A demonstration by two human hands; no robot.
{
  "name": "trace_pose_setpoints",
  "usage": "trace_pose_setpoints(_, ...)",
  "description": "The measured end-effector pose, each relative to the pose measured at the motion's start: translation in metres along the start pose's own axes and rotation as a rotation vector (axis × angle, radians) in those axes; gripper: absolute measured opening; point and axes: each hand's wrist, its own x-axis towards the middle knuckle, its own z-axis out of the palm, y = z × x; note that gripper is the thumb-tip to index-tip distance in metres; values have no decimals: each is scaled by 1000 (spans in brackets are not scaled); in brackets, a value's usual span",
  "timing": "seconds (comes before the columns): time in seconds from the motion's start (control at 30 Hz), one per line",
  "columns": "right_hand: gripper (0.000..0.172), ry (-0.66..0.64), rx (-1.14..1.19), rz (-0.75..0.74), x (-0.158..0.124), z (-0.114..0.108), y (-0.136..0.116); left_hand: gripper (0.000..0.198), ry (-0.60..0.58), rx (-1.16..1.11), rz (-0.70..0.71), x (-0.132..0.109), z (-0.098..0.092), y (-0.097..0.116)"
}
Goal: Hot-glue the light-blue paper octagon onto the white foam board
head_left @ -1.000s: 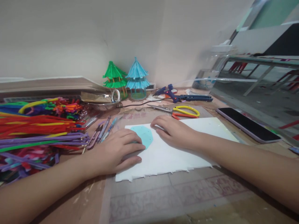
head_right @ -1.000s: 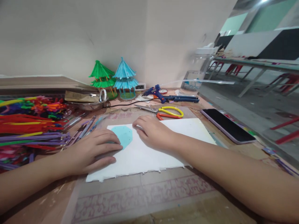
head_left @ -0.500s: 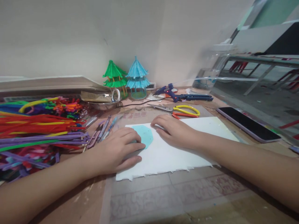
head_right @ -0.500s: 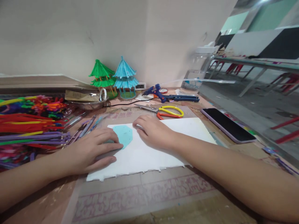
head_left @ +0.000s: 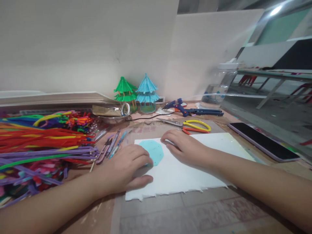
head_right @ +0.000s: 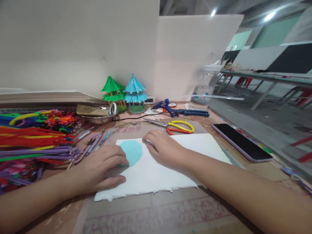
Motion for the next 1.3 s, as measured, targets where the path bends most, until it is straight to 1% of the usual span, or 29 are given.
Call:
trace_pose_setpoints(0.07,26,2,-5,-1,0,0,0,36,-41,14,-6,0,0,-1)
trace_pose_setpoints(0.13,26,5,-3,0,0,1,0,36,-67,21,30,1,-1,-1)
trace_pose_setpoints(0.2,26,7,3,-7,0,1,0,35,-58,23,78,3,-2,1)
trace_pose_setpoints(0.3,27,11,4,-19,-1,2,0,37,-9,30,134,4,-4,5)
trace_pose_setpoints(0.47,26,11,-10,-14,-1,2,0,29,68,-17,175,6,-6,8)
trace_pose_setpoints(0.67,26,-2,-8,-5,0,-1,0,17,182,-83,134,3,-11,6)
trace_pose_setpoints(0.73,27,-7,-7,-6,0,-1,0,11,198,-92,125,1,-12,5)
trace_pose_setpoints(0.8,27,-9,-4,-7,0,-1,0,6,164,-82,141,-1,-11,6)
trace_pose_setpoints(0.87,26,-5,-1,-4,-1,-1,0,13,131,-74,166,-2,-9,7)
trace_pose_setpoints(0.93,25,-5,1,2,-1,-1,0,17,134,-82,184,-3,-8,8)
trace_pose_setpoints(1.0,25,-12,1,8,-1,-1,0,13,145,-89,186,-2,-8,10)
trace_pose_setpoints(1.1,25,-22,4,15,0,-2,0,7,88,-103,156,2,-9,11)
trace_pose_setpoints(1.2,25,-26,13,24,0,-2,-1,11,17,-137,100,6,-10,12)
trace_pose_setpoints(1.3,24,-26,14,26,0,-2,0,12,-11,-152,68,9,-10,13)
